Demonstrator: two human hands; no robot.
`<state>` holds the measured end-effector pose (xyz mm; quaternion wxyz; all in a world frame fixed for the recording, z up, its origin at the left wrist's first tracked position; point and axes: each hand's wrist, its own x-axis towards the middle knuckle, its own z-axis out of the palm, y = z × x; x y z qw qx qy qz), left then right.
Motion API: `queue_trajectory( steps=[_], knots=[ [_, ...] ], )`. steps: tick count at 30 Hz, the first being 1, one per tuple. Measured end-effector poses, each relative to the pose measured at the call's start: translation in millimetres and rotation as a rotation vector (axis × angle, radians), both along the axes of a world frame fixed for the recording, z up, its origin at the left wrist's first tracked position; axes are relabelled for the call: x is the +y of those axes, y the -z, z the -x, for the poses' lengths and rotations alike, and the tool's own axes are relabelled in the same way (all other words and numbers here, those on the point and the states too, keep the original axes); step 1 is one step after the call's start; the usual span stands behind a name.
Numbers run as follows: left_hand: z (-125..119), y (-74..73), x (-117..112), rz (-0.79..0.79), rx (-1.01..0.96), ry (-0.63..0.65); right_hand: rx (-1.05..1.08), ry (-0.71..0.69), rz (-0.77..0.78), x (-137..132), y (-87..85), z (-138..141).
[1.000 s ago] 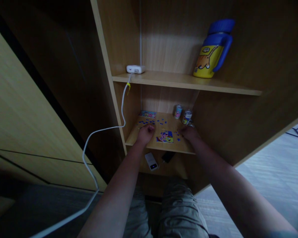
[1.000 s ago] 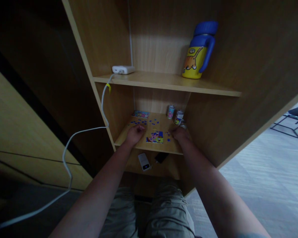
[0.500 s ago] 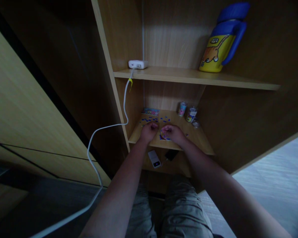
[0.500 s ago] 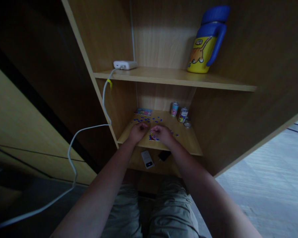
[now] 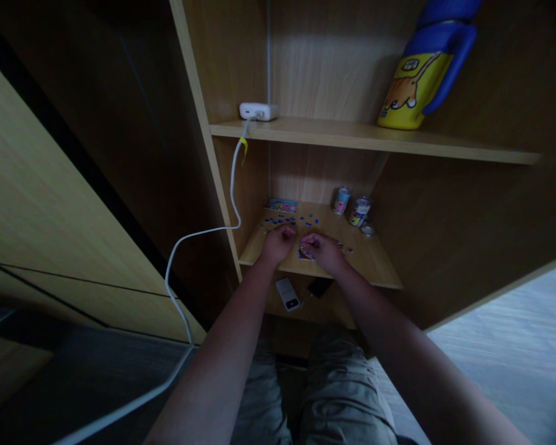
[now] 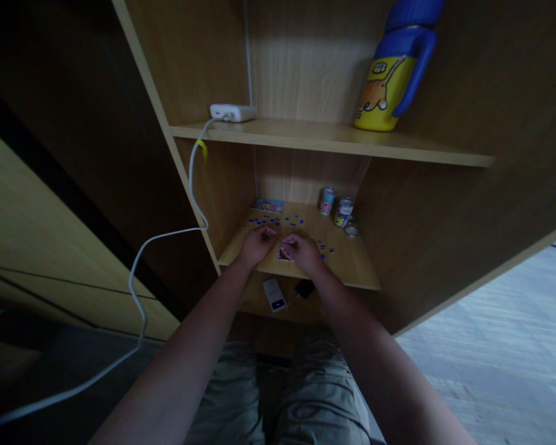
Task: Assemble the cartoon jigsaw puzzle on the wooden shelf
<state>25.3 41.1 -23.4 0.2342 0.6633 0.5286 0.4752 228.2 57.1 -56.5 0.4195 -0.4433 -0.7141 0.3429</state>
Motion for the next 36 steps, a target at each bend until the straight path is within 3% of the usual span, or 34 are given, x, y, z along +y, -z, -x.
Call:
queue_trajectory(
  steps=[14, 21, 25, 31, 36],
  knots=[
    [-0.6, 0.7, -0.1, -0.011, -0.009, 0.006, -0.096, 0.058, 0.013, -3.2, -9.5, 4.5],
    [-1.1, 0.4, 0.2, -0.009, -0.006, -0.002, -0.246, 0.07, -0.109, -6.2, -15.6, 5.1],
    [-0.7, -0.1, -0.3, -0.003, -0.003, 0.001, -0.158, 0.087, -0.096, -8.9, -17.6, 4.3],
    [-0.7, 2.6, 0.9, 0.0, -0.001, -0.007, 0.2, 0.335, -0.155, -23.3, -25.9, -5.0],
    [-0.4, 5.5, 2.6, -0.009, 0.006, -0.003, 0.16, 0.518, -0.247, -25.6, -26.4, -41.6]
  ],
)
